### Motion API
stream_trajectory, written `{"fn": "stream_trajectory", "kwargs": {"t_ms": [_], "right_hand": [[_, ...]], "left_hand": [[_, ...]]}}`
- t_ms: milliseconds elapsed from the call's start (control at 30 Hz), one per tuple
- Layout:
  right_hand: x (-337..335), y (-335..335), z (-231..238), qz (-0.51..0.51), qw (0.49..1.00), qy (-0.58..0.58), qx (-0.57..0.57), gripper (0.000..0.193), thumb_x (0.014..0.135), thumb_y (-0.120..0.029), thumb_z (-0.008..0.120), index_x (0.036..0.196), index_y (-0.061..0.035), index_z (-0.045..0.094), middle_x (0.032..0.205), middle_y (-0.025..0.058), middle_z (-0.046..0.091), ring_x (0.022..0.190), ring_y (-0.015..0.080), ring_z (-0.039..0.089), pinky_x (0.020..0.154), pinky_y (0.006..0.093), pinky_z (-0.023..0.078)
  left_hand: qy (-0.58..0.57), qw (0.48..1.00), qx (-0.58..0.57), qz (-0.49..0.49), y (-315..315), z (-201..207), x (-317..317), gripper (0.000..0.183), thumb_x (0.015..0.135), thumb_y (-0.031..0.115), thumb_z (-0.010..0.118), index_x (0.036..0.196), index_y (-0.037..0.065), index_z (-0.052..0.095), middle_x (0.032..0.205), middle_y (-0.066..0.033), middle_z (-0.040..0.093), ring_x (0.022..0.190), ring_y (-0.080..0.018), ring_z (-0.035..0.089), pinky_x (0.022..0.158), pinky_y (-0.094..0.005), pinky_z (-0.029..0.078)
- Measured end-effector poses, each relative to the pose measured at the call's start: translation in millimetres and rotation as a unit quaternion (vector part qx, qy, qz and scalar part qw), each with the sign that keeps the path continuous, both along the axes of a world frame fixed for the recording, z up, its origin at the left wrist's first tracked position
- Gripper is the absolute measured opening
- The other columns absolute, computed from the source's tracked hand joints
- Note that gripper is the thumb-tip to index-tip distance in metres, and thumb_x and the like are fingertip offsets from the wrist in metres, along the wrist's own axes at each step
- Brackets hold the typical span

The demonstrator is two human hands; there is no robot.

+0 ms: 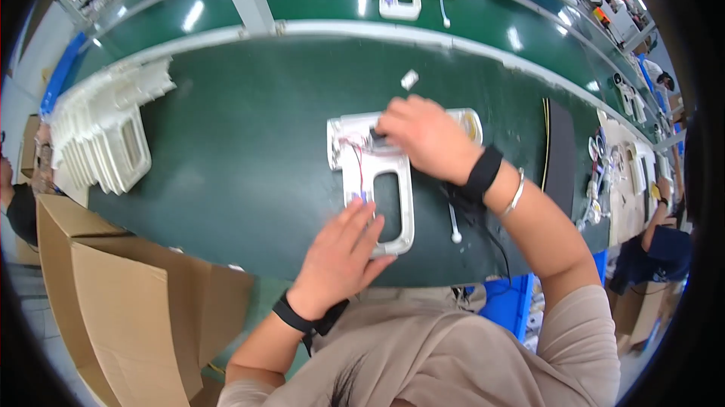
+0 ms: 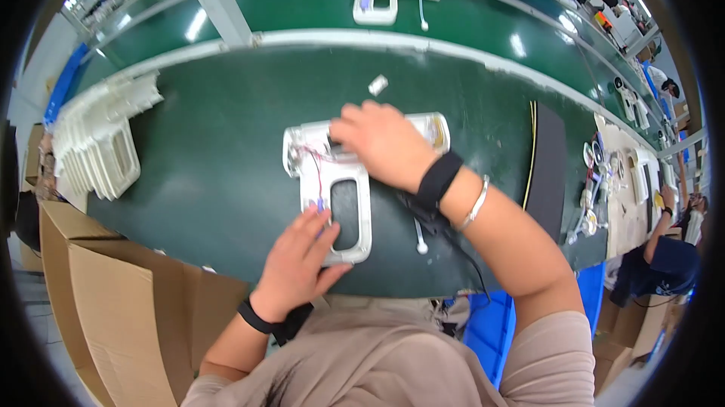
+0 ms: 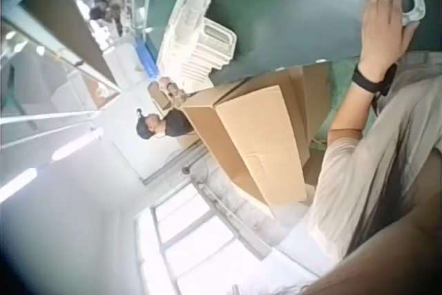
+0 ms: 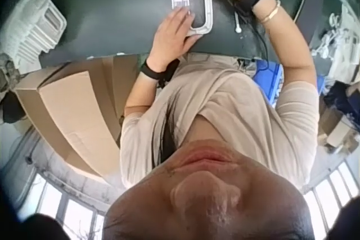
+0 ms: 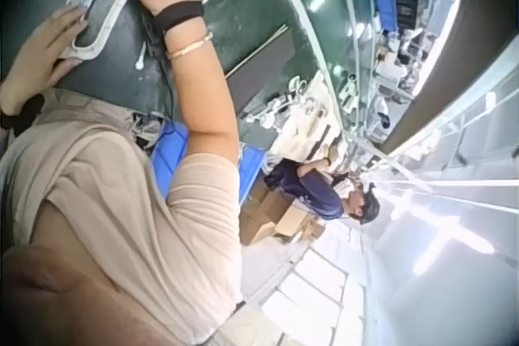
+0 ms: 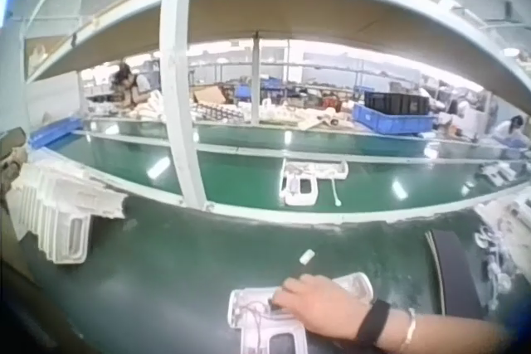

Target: Assemble internal components, wiring, and casing for a handheld electronic device at a factory production line.

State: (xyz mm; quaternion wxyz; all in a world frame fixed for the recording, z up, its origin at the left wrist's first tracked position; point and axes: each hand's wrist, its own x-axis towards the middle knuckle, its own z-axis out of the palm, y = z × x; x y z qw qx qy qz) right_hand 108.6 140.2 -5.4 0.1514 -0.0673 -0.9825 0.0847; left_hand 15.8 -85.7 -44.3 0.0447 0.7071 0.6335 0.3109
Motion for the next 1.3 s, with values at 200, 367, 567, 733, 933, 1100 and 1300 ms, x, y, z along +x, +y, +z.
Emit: {"fn": "stream_trajectory", "kwargs": {"t_ms": [200,367,567,733,933,1100,1300], "right_hand": [[27.4,-22.3,14.0,-0.021,0.989,0.112,-0.099,0.028,0.078,-0.009,0.066,0.103,-0.0048,0.056,0.105,0.0117,0.056,0.095,0.0323,0.054,0.083,0.0392,0.046],[124.1,-62.8,61.9,-0.12,0.978,0.146,-0.086,0.025,0.074,-0.008,0.07,0.097,-0.0032,0.062,0.102,0.014,0.061,0.095,0.0339,0.058,0.083,0.0402,0.048],[265.2,-48.4,14.2,-0.413,0.879,0.236,-0.016,0.009,0.08,-0.013,0.067,0.082,-0.0044,0.063,0.084,0.011,0.062,0.082,0.0308,0.058,0.072,0.0375,0.046],[343.3,-59.4,-6.7,-0.603,0.788,0.117,-0.038,0.019,0.08,-0.022,0.068,0.079,-0.0048,0.061,0.079,0.0095,0.061,0.078,0.0291,0.058,0.068,0.0387,0.046],[310.0,-77.6,-26.3,-0.553,0.824,0.121,0.013,0.036,0.075,-0.033,0.073,0.08,-0.0019,0.055,0.075,0.0164,0.055,0.071,0.0367,0.054,0.062,0.0433,0.043],[355.8,-84.6,-57.2,-0.579,0.814,0.027,-0.038,0.034,0.082,-0.024,0.07,0.102,-0.0005,0.055,0.092,0.0148,0.058,0.082,0.0307,0.057,0.072,0.0385,0.046],[337.0,-75.6,-66.8,-0.524,0.848,0.075,0.025,0.027,0.08,-0.015,0.065,0.097,0.0002,0.051,0.087,0.0192,0.053,0.083,0.039,0.053,0.073,0.0429,0.043]], "left_hand": [[0.024,1.0,0.001,0.01,-10.1,-4.4,10.1,0.053,0.073,0.028,0.075,0.116,0.001,0.057,0.125,-0.0172,0.052,0.12,-0.0375,0.048,0.096,-0.0442,0.043],[-0.017,0.997,0.071,0.04,-27.8,8.0,13.8,0.053,0.073,0.025,0.075,0.116,0.0,0.057,0.124,-0.0169,0.054,0.117,-0.0349,0.051,0.094,-0.0419,0.044],[-0.038,0.996,0.064,-0.049,5.7,50.0,63.0,0.04,0.076,0.01,0.065,0.113,-0.004,0.059,0.11,-0.0195,0.063,0.101,-0.0366,0.06,0.087,-0.0417,0.047],[-0.067,0.95,0.037,-0.304,91.0,31.5,156.0,0.042,0.075,0.016,0.069,0.111,-0.003,0.059,0.113,-0.0189,0.059,0.108,-0.0353,0.056,0.091,-0.0424,0.045],[0.08,0.954,0.053,-0.283,121.4,24.6,225.3,0.062,0.067,0.033,0.072,0.112,-0.005,0.055,0.117,-0.0225,0.052,0.107,-0.0358,0.051,0.087,-0.0452,0.042],[0.037,0.949,0.017,-0.312,113.2,-32.7,260.4,0.069,0.074,0.038,0.069,0.119,-0.011,0.05,0.127,-0.0235,0.046,0.126,-0.0371,0.04,0.101,-0.0441,0.035],[0.033,0.951,-0.034,-0.304,118.7,-43.0,255.1,0.069,0.079,0.038,0.065,0.125,-0.01,0.046,0.136,-0.0191,0.041,0.136,-0.0331,0.029,0.107,-0.0433,0.028]]}}
